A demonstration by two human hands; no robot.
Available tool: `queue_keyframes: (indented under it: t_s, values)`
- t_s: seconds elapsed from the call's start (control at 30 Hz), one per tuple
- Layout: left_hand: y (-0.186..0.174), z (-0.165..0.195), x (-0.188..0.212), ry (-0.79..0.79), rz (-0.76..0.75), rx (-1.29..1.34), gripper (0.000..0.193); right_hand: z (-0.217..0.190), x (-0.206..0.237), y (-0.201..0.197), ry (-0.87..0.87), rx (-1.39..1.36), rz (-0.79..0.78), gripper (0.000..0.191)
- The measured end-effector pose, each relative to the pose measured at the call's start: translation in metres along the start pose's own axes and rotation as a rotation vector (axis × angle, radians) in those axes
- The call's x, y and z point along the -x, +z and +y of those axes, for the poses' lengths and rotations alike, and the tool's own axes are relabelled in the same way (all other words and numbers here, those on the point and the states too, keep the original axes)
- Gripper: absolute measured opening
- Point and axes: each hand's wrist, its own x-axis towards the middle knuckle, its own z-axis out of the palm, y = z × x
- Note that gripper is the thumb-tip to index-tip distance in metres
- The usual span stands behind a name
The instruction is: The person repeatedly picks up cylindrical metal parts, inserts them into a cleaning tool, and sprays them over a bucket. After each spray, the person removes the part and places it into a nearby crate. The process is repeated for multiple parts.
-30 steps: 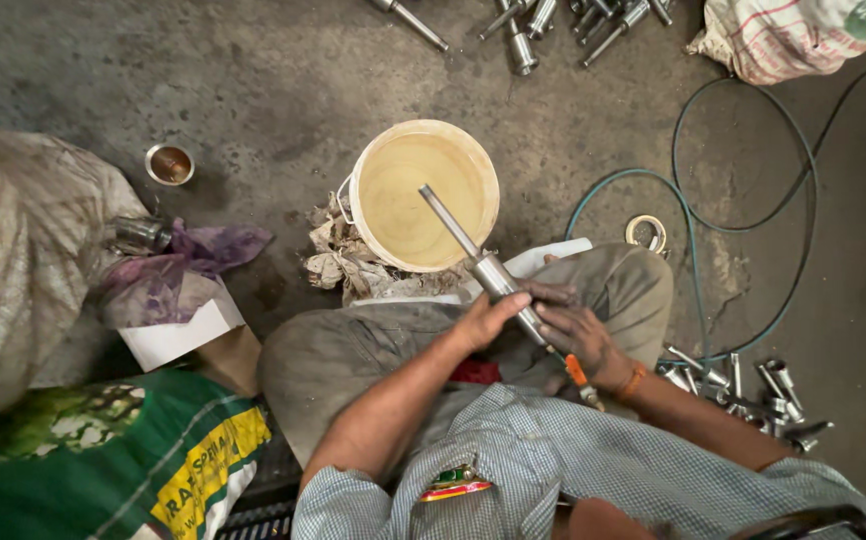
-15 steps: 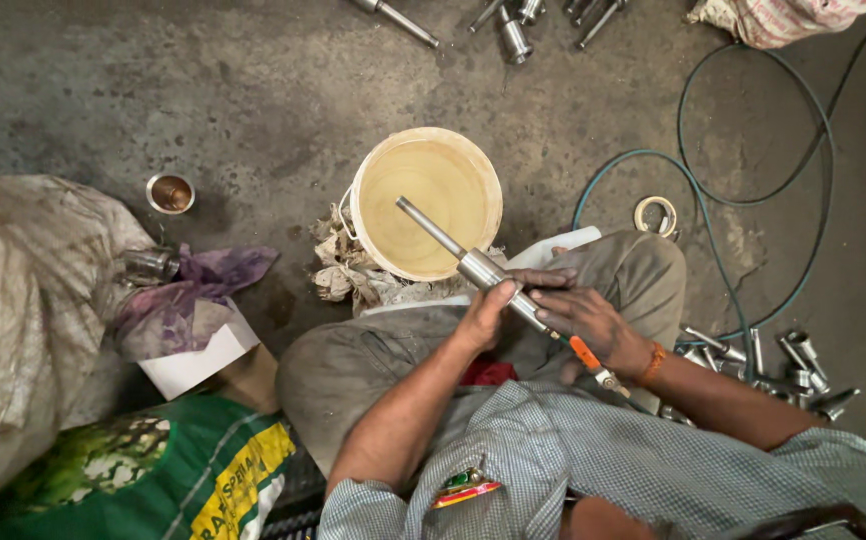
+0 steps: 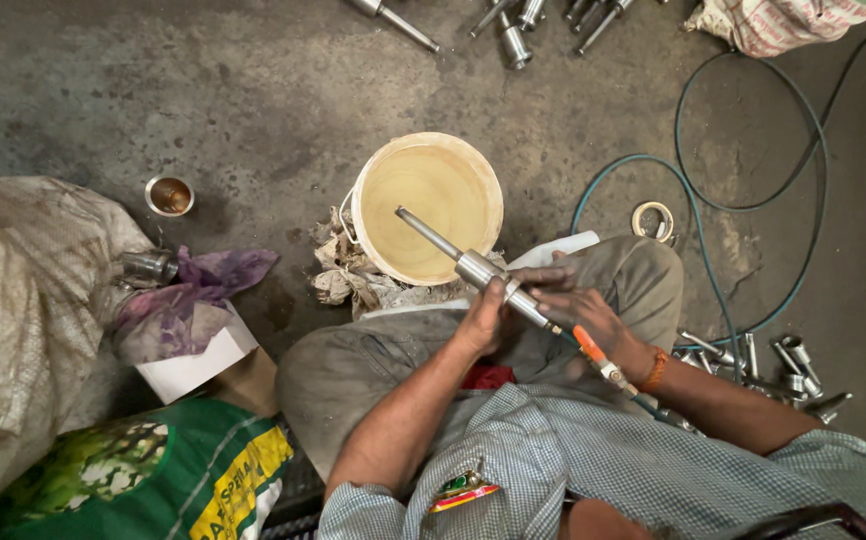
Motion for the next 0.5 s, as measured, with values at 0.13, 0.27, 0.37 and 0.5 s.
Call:
queue_keyframes:
  t_s: [0.13,0.27,0.37,0.5]
  values:
    - [0.004,0.006,-0.002,-0.008,0.011,0.034,0.106,0.006,-0.001,0.005,-0.009,-0.047,0.046,0.091]
    - [0.008,0.014,-0.002,0.009,0.039,0.081,0.101,0.001,0.002,0.012,0.112,-0.259,0.109,0.08]
    - [0.01,0.019,0.0,0.001,0.05,0.119,0.096,-0.008,-0.001,0.02,0.208,-0.413,0.21,0.071]
    - [0.007,0.02,0.003,-0.01,0.071,0.081,0.088,-0.023,-0.009,0.017,0.348,-0.64,0.288,0.077]
